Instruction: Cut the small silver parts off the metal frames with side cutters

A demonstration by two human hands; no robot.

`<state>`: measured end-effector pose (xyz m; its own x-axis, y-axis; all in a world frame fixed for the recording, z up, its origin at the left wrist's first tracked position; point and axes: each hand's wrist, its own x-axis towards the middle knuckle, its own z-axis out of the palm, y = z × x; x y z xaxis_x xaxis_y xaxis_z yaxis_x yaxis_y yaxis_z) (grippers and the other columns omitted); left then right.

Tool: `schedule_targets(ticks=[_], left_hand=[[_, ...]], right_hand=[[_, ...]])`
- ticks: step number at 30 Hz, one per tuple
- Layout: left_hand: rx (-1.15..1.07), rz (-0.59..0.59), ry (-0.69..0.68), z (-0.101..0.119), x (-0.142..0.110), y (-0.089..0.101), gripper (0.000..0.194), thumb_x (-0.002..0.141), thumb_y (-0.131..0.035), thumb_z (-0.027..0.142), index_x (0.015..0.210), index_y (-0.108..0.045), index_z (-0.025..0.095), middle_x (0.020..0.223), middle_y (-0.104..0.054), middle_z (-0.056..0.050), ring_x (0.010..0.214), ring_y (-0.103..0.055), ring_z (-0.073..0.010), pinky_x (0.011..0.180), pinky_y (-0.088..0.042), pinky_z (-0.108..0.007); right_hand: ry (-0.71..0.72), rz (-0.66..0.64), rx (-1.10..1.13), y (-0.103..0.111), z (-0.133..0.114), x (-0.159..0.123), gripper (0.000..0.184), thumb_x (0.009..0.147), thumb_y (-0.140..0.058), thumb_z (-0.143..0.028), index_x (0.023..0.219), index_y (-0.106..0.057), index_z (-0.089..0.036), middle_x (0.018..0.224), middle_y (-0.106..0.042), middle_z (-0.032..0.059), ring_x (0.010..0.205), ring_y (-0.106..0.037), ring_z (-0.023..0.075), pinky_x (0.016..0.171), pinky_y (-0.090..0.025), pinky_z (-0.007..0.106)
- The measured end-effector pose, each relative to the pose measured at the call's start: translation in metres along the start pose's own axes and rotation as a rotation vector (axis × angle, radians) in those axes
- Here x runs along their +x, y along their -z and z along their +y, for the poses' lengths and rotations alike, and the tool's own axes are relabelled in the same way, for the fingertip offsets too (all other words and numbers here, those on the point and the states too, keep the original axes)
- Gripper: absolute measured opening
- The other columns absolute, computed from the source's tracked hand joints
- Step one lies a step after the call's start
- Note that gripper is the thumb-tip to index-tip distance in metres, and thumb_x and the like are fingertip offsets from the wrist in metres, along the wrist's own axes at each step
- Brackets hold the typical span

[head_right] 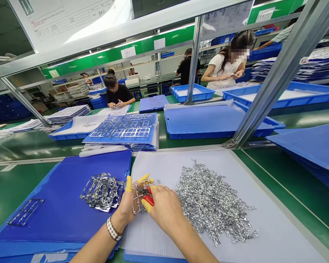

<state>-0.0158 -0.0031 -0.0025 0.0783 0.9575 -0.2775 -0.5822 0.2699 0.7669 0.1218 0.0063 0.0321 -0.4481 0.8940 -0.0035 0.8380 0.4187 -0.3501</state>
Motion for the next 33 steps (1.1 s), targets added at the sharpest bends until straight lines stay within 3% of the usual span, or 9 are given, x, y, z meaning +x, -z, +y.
schedule_targets(ticks=[8, 13, 20, 33], left_hand=[[0.051, 0.031, -0.039, -0.001, 0.000, -0.001, 0.065, 0.085, -0.037, 0.065, 0.122, -0.060, 0.017, 0.117, -0.064, -0.012, 0.102, -0.060, -0.0257, 0.092, -0.043, -0.038], [0.031, 0.037, 0.019, -0.002, 0.000, 0.002, 0.068, 0.084, -0.035, 0.066, 0.122, -0.059, 0.016, 0.117, -0.064, -0.012, 0.104, -0.059, -0.0261, 0.093, -0.043, -0.038], [-0.048, -0.016, 0.033, -0.004, 0.003, 0.008, 0.072, 0.083, -0.036, 0.068, 0.121, -0.060, 0.012, 0.119, -0.063, -0.015, 0.107, -0.058, -0.0273, 0.100, -0.038, -0.040], [0.028, -0.008, -0.004, -0.004, 0.001, 0.005, 0.070, 0.081, -0.040, 0.069, 0.120, -0.062, 0.014, 0.120, -0.063, -0.013, 0.117, -0.053, -0.0276, 0.103, -0.036, -0.039]], right_hand=[[-0.001, 0.052, -0.088, -0.001, -0.003, -0.002, 0.030, 0.083, -0.056, -0.036, 0.107, -0.063, -0.020, 0.093, -0.067, 0.0082, 0.087, -0.062, 0.0254, 0.076, -0.044, 0.037], [-0.013, 0.103, -0.204, -0.003, -0.004, -0.007, 0.023, 0.083, -0.056, -0.032, 0.100, -0.064, -0.018, 0.088, -0.066, 0.0089, 0.084, -0.062, 0.0259, 0.072, -0.043, 0.036], [-0.086, 0.092, -0.221, 0.000, 0.012, -0.005, 0.025, 0.085, -0.052, -0.037, 0.095, -0.063, -0.018, 0.088, -0.068, 0.0095, 0.086, -0.062, 0.0240, 0.072, -0.041, 0.033], [-0.076, 0.040, -0.173, 0.003, 0.014, -0.001, 0.026, 0.086, -0.048, -0.038, 0.092, -0.063, -0.018, 0.086, -0.068, 0.0095, 0.083, -0.064, 0.0237, 0.070, -0.042, 0.033]])
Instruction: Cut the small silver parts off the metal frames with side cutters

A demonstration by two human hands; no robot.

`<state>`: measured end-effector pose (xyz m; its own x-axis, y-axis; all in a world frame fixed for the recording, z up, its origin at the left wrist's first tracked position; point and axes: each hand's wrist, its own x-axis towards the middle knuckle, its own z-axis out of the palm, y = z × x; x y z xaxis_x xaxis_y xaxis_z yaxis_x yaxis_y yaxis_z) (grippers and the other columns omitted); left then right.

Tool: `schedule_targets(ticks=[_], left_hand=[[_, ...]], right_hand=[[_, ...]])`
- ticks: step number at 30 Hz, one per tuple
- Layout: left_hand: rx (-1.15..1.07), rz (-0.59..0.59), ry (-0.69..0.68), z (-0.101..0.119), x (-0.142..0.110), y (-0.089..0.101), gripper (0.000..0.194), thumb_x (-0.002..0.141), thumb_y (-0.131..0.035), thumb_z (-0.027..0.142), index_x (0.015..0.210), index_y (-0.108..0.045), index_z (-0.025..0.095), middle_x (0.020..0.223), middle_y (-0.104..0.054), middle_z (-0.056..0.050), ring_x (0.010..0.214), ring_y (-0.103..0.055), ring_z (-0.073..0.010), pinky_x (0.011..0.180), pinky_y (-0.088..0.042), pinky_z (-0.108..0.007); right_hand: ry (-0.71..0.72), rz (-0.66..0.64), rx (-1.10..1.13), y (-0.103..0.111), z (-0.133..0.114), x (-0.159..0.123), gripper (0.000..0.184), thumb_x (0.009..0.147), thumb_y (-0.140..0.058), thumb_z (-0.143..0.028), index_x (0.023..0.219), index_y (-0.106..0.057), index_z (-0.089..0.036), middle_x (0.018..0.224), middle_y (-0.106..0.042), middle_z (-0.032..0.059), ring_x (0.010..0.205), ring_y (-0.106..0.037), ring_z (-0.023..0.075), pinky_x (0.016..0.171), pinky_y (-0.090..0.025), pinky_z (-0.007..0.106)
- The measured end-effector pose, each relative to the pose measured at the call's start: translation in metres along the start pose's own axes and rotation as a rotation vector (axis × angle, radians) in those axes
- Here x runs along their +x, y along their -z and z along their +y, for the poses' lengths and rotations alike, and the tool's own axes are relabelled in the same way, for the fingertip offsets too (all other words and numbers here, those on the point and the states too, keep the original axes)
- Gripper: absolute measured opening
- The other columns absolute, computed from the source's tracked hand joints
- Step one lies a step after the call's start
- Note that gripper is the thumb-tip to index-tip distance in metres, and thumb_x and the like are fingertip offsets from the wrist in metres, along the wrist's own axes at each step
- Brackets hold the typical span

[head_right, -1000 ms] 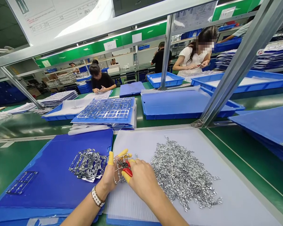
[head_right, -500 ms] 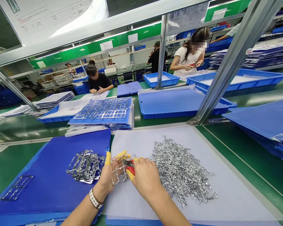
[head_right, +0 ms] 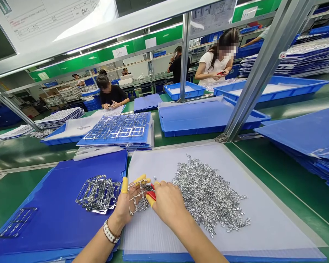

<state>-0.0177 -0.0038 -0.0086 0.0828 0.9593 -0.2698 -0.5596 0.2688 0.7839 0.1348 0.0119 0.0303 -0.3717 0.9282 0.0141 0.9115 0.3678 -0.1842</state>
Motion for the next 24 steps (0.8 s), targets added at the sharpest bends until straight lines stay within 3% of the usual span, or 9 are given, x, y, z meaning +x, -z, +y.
schedule_targets(ticks=[7, 14, 24], left_hand=[[-0.087, 0.051, 0.035, 0.002, 0.003, 0.004, 0.070, 0.082, -0.039, 0.068, 0.116, -0.063, 0.013, 0.117, -0.064, -0.015, 0.102, -0.060, -0.0252, 0.095, -0.042, -0.039], [-0.230, 0.002, 0.051, 0.011, 0.004, 0.003, 0.072, 0.082, -0.037, 0.069, 0.115, -0.062, 0.010, 0.120, -0.061, -0.017, 0.097, -0.061, -0.0255, 0.087, -0.046, -0.037], [-0.151, 0.058, -0.013, 0.006, 0.000, 0.001, 0.071, 0.081, -0.037, 0.070, 0.120, -0.060, 0.014, 0.112, -0.065, -0.015, 0.095, -0.063, -0.0265, 0.089, -0.046, -0.042]], right_hand=[[-0.023, 0.028, -0.067, -0.003, -0.001, -0.002, 0.021, 0.085, -0.050, -0.032, 0.092, -0.063, -0.017, 0.086, -0.067, 0.0103, 0.083, -0.063, 0.0266, 0.069, -0.042, 0.036], [-0.025, -0.006, -0.042, -0.011, -0.001, -0.017, 0.024, 0.085, -0.052, -0.036, 0.095, -0.062, -0.017, 0.091, -0.067, 0.0104, 0.089, -0.061, 0.0271, 0.075, -0.040, 0.037], [-0.010, 0.008, -0.015, -0.011, -0.008, -0.014, 0.020, 0.084, -0.051, -0.033, 0.089, -0.062, -0.017, 0.089, -0.066, 0.0112, 0.088, -0.060, 0.0286, 0.074, -0.040, 0.039]])
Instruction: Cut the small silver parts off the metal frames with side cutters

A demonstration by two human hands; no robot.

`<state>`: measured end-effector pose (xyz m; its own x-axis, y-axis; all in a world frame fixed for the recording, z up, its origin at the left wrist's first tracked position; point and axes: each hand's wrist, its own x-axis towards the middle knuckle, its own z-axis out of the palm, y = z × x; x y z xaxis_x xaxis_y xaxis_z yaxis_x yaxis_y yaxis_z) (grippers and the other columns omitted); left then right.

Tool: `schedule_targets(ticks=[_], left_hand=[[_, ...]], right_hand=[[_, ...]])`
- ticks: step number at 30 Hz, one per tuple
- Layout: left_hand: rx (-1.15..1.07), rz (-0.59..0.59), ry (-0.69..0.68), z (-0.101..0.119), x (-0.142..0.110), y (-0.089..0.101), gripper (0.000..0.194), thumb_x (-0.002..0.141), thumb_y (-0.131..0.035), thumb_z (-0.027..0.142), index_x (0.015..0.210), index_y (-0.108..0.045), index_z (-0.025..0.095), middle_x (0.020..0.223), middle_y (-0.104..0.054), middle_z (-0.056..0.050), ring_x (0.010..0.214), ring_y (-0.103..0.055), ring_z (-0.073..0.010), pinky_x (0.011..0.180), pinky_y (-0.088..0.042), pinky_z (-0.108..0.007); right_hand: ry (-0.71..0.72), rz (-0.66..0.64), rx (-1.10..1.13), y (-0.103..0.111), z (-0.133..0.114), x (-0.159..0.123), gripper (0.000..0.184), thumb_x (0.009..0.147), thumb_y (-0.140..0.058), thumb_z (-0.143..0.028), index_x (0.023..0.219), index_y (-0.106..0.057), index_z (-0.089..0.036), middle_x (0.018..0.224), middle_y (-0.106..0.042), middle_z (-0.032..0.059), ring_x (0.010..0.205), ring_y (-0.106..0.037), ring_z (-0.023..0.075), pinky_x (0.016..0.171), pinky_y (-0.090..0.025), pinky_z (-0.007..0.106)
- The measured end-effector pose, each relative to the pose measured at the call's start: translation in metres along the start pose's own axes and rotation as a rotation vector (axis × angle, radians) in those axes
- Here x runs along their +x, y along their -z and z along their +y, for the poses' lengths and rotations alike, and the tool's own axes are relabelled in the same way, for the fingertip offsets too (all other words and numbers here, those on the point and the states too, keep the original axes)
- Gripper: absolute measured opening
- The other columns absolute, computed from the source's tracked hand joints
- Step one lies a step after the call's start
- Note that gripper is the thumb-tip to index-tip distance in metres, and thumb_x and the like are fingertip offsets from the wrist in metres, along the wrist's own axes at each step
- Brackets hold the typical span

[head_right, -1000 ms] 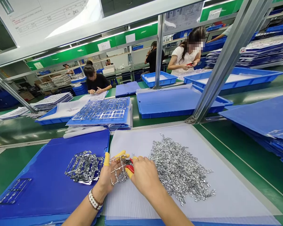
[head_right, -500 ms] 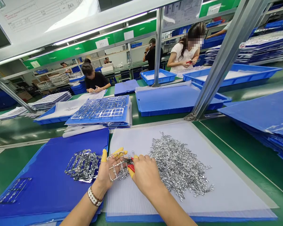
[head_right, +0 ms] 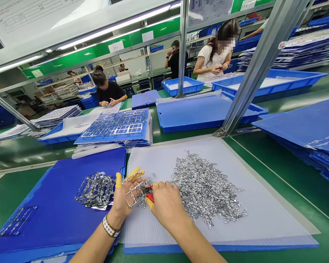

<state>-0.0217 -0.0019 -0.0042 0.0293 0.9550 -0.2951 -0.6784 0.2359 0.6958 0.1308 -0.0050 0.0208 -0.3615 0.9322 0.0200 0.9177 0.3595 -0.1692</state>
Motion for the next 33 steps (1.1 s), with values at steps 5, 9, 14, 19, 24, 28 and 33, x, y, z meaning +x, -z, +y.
schedule_targets(ticks=[5, 9, 14, 19, 24, 28, 33], left_hand=[[0.061, 0.031, -0.068, -0.004, -0.002, -0.002, 0.068, 0.080, -0.042, 0.068, 0.120, -0.060, 0.016, 0.111, -0.065, -0.013, 0.095, -0.063, -0.0248, 0.090, -0.046, -0.039], [0.128, 0.079, -0.158, -0.006, -0.002, -0.002, 0.064, 0.081, -0.043, 0.066, 0.117, -0.062, 0.017, 0.115, -0.064, -0.012, 0.096, -0.061, -0.0228, 0.090, -0.046, -0.036], [0.110, 0.086, -0.170, -0.003, -0.001, -0.003, 0.065, 0.082, -0.039, 0.067, 0.117, -0.062, 0.017, 0.118, -0.062, -0.013, 0.097, -0.061, -0.0231, 0.085, -0.048, -0.035], [0.020, 0.099, -0.136, 0.000, 0.003, 0.000, 0.067, 0.082, -0.036, 0.068, 0.112, -0.065, 0.016, 0.117, -0.062, -0.014, 0.097, -0.061, -0.0241, 0.082, -0.051, -0.037], [0.027, 0.109, -0.145, -0.001, 0.004, 0.001, 0.066, 0.082, -0.037, 0.068, 0.111, -0.065, 0.016, 0.119, -0.061, -0.015, 0.099, -0.060, -0.0246, 0.085, -0.050, -0.038], [0.064, 0.102, -0.185, -0.004, 0.003, 0.000, 0.066, 0.082, -0.038, 0.068, 0.114, -0.064, 0.017, 0.119, -0.061, -0.015, 0.100, -0.060, -0.0243, 0.087, -0.049, -0.038], [0.120, 0.082, -0.243, -0.008, 0.001, 0.000, 0.063, 0.085, -0.036, 0.064, 0.118, -0.062, 0.018, 0.119, -0.061, -0.013, 0.101, -0.059, -0.0236, 0.088, -0.048, -0.037]], right_hand=[[0.017, -0.013, -0.015, 0.000, -0.003, 0.001, 0.020, 0.084, -0.049, -0.032, 0.085, -0.063, -0.017, 0.089, -0.065, 0.0125, 0.089, -0.060, 0.0292, 0.074, -0.039, 0.040], [0.017, -0.031, -0.029, 0.000, -0.007, 0.005, 0.020, 0.084, -0.050, -0.031, 0.088, -0.063, -0.016, 0.088, -0.065, 0.0127, 0.086, -0.061, 0.0285, 0.072, -0.041, 0.038], [0.009, -0.040, -0.029, 0.002, -0.010, 0.008, 0.016, 0.083, -0.050, -0.025, 0.088, -0.063, -0.016, 0.083, -0.065, 0.0122, 0.080, -0.063, 0.0263, 0.065, -0.040, 0.034], [0.009, -0.019, 0.003, 0.003, -0.012, 0.000, 0.018, 0.084, -0.050, -0.029, 0.089, -0.062, -0.017, 0.086, -0.066, 0.0117, 0.085, -0.061, 0.0282, 0.071, -0.041, 0.038], [0.053, -0.028, 0.069, 0.001, -0.019, -0.005, 0.020, 0.083, -0.051, -0.033, 0.091, -0.061, -0.018, 0.092, -0.066, 0.0111, 0.090, -0.059, 0.0282, 0.076, -0.039, 0.040], [0.049, -0.038, 0.079, 0.001, -0.021, -0.004, 0.021, 0.083, -0.050, -0.034, 0.090, -0.061, -0.018, 0.093, -0.066, 0.0109, 0.092, -0.059, 0.0289, 0.077, -0.039, 0.041], [0.067, -0.064, 0.086, 0.002, -0.020, -0.004, 0.025, 0.084, -0.048, -0.035, 0.095, -0.062, -0.018, 0.095, -0.066, 0.0110, 0.092, -0.059, 0.0291, 0.076, -0.040, 0.042]])
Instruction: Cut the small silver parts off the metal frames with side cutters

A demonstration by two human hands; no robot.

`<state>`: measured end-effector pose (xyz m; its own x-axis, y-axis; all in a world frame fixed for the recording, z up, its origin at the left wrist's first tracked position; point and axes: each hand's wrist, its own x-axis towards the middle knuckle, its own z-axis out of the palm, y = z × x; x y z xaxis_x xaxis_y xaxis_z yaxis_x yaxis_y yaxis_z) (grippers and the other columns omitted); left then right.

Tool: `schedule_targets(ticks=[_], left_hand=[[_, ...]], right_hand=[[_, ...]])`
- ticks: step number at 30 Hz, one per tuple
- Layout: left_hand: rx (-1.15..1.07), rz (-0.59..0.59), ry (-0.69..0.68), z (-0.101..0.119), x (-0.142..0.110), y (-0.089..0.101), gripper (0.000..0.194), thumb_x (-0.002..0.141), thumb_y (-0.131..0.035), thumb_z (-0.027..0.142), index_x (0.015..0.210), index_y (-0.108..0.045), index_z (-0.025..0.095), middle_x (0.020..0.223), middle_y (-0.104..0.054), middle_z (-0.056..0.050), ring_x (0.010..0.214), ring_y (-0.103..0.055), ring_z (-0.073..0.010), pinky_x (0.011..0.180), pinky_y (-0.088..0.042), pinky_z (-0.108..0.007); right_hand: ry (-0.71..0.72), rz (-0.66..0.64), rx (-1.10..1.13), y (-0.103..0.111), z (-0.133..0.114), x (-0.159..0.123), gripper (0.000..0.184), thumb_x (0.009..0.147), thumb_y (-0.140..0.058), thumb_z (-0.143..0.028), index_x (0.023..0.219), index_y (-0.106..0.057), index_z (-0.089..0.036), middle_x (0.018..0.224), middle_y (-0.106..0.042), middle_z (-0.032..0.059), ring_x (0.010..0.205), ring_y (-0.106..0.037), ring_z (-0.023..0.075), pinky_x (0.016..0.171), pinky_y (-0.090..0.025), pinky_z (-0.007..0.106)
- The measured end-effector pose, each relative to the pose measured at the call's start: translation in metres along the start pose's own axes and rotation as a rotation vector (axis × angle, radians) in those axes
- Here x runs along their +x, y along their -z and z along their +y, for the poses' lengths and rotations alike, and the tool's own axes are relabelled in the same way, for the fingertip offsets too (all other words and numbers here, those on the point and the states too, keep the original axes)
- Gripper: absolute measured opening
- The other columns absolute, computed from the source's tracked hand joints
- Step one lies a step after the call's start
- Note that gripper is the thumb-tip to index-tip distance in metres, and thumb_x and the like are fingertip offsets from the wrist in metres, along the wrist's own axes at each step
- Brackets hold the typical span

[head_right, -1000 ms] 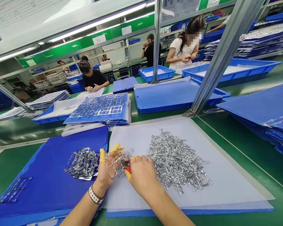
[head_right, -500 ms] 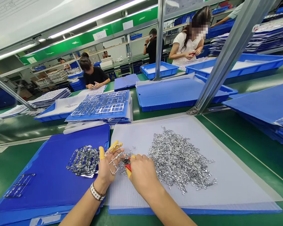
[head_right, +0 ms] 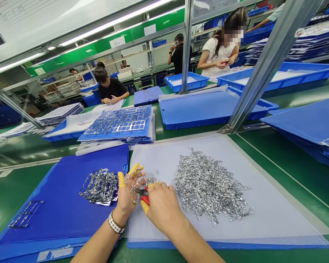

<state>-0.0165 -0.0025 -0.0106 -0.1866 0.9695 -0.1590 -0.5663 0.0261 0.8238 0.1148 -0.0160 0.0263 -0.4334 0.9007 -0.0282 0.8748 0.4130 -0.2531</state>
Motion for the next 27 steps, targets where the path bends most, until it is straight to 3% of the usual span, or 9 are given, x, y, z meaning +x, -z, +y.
schedule_targets(ticks=[11, 20, 24, 27], left_hand=[[0.065, 0.023, -0.063, -0.004, 0.002, 0.003, 0.065, 0.084, -0.035, 0.067, 0.120, -0.060, 0.019, 0.122, -0.060, -0.012, 0.106, -0.057, -0.0242, 0.090, -0.047, -0.037], [0.080, 0.041, -0.079, -0.002, 0.002, 0.004, 0.065, 0.084, -0.034, 0.067, 0.119, -0.061, 0.020, 0.120, -0.061, -0.012, 0.104, -0.058, -0.0224, 0.089, -0.047, -0.035], [0.063, 0.040, -0.059, -0.005, 0.004, 0.001, 0.065, 0.083, -0.034, 0.067, 0.119, -0.061, 0.020, 0.120, -0.061, -0.012, 0.103, -0.058, -0.0230, 0.088, -0.046, -0.036], [0.140, -0.002, -0.053, -0.001, -0.004, -0.003, 0.069, 0.085, -0.028, 0.068, 0.121, -0.060, 0.019, 0.118, -0.061, -0.014, 0.102, -0.057, -0.0247, 0.090, -0.044, -0.039]], right_hand=[[-0.001, -0.047, -0.011, 0.003, -0.002, 0.000, 0.024, 0.085, -0.044, -0.029, 0.095, -0.063, -0.017, 0.095, -0.066, 0.0114, 0.093, -0.059, 0.0295, 0.077, -0.040, 0.042], [0.011, 0.038, -0.078, -0.003, -0.006, 0.001, 0.016, 0.081, -0.051, -0.022, 0.090, -0.063, -0.017, 0.087, -0.066, 0.0095, 0.082, -0.062, 0.0271, 0.070, -0.042, 0.038], [-0.019, 0.031, -0.087, -0.001, 0.003, -0.002, 0.014, 0.081, -0.052, -0.023, 0.087, -0.064, -0.018, 0.083, -0.067, 0.0091, 0.079, -0.063, 0.0253, 0.067, -0.043, 0.035], [-0.018, 0.098, -0.081, -0.004, 0.021, -0.011, 0.018, 0.081, -0.052, -0.030, 0.091, -0.063, -0.021, 0.084, -0.068, 0.0079, 0.078, -0.064, 0.0248, 0.067, -0.044, 0.036]])
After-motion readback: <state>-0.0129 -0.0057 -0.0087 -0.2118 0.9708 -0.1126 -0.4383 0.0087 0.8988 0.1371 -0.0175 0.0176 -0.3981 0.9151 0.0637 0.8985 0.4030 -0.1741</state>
